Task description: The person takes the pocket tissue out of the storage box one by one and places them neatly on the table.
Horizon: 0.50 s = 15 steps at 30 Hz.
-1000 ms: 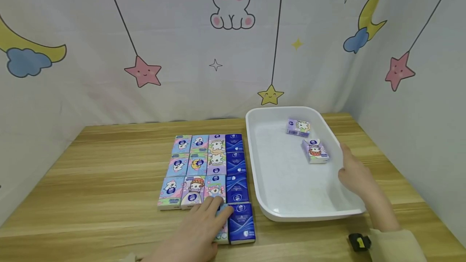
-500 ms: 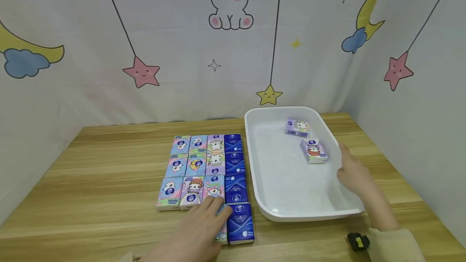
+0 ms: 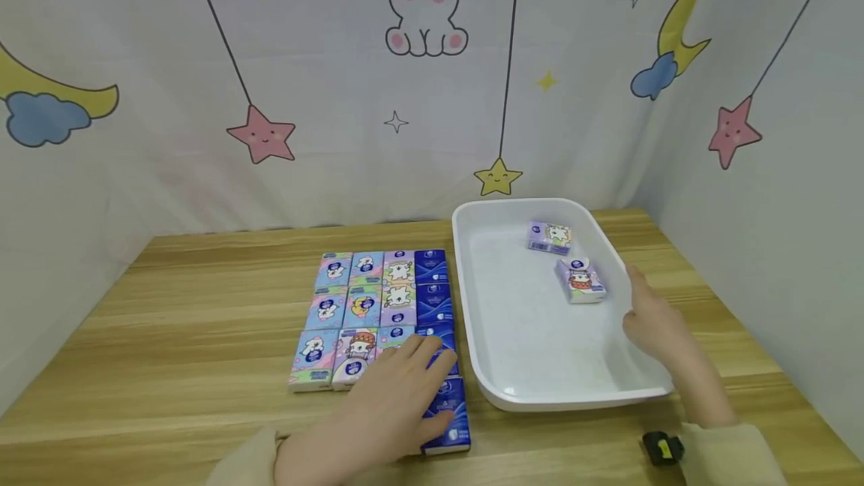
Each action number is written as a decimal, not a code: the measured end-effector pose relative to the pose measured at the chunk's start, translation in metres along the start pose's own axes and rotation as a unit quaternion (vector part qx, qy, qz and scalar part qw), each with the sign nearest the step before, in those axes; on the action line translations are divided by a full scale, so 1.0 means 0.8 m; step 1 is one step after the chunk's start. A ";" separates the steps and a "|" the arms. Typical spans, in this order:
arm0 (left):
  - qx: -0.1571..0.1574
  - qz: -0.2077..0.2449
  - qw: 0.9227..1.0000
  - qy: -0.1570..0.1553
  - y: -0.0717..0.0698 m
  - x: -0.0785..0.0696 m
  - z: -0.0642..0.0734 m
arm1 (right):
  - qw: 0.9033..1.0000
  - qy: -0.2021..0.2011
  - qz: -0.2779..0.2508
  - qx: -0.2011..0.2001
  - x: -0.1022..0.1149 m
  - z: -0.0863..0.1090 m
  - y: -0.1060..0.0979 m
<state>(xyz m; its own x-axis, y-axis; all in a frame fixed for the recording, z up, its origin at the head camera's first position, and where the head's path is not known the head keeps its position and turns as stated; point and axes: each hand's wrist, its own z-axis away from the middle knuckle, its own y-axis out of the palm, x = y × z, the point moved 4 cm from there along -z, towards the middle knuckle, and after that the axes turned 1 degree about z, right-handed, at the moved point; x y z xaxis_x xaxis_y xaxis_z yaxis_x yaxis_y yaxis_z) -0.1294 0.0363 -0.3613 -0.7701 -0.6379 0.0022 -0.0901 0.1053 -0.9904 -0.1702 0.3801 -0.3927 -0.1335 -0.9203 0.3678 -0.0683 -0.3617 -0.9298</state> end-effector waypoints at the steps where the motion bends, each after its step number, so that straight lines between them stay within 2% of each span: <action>1: -0.008 -0.003 1.000 0.004 -0.002 0.000 -0.004 | 1.000 0.000 -0.001 0.000 0.000 0.000 0.000; 11: -0.033 -0.031 0.999 0.024 -0.015 -0.002 -0.050 | 1.000 0.001 -0.003 -0.002 0.002 0.002 -0.001; 15: -0.032 -0.027 0.999 0.026 -0.018 -0.003 -0.070 | 1.000 0.003 -0.003 -0.002 0.001 0.001 -0.001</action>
<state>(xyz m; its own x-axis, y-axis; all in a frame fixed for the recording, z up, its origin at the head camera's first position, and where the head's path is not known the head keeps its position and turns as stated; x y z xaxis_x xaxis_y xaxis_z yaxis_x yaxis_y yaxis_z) -0.1615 0.0790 -0.3391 -0.7948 -0.6034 0.0644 -0.1718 0.1220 -0.9775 -0.1691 0.3793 -0.3916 -0.1383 -0.9173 0.3734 -0.0729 -0.3666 -0.9275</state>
